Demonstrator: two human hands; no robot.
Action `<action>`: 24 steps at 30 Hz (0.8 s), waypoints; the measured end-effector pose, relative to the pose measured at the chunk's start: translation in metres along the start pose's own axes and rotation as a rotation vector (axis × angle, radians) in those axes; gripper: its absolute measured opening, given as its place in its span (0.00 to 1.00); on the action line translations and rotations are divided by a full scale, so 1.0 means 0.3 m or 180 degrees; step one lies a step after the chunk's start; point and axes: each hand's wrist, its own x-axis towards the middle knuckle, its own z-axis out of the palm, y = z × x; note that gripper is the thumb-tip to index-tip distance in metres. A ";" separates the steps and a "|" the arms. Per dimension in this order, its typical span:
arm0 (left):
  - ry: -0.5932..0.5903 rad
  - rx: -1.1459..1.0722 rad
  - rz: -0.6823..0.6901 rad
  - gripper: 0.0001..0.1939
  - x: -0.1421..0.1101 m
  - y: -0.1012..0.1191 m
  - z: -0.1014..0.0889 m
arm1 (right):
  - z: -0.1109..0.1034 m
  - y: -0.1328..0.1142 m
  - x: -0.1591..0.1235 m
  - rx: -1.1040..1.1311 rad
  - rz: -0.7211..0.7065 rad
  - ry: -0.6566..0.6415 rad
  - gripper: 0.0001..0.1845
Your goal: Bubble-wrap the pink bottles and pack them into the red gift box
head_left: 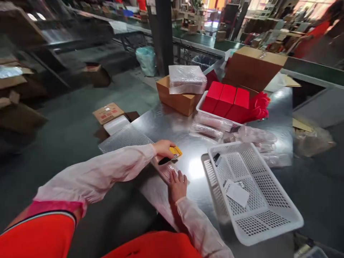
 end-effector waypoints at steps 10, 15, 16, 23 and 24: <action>0.0036 -0.0039 -0.0380 0.31 -0.117 0.086 0.105 | 0.016 0.010 -0.004 0.0242 0.0151 0.0201 0.33; 0.0234 -0.0203 -0.0298 0.30 -0.180 0.072 0.180 | -0.007 -0.037 0.053 0.0031 0.0828 -0.0117 0.60; 0.0277 -0.0232 -0.0308 0.32 -0.208 0.061 0.206 | -0.013 -0.040 0.066 -0.0014 0.0811 -0.0187 0.58; 0.0139 -0.0401 -0.0711 0.38 -0.568 -0.095 0.523 | -0.110 -0.017 0.124 0.0075 0.0957 -0.0529 0.53; 0.0150 -0.0493 -0.0736 0.38 -0.603 -0.116 0.564 | -0.131 -0.001 0.138 0.0148 0.0984 -0.0651 0.53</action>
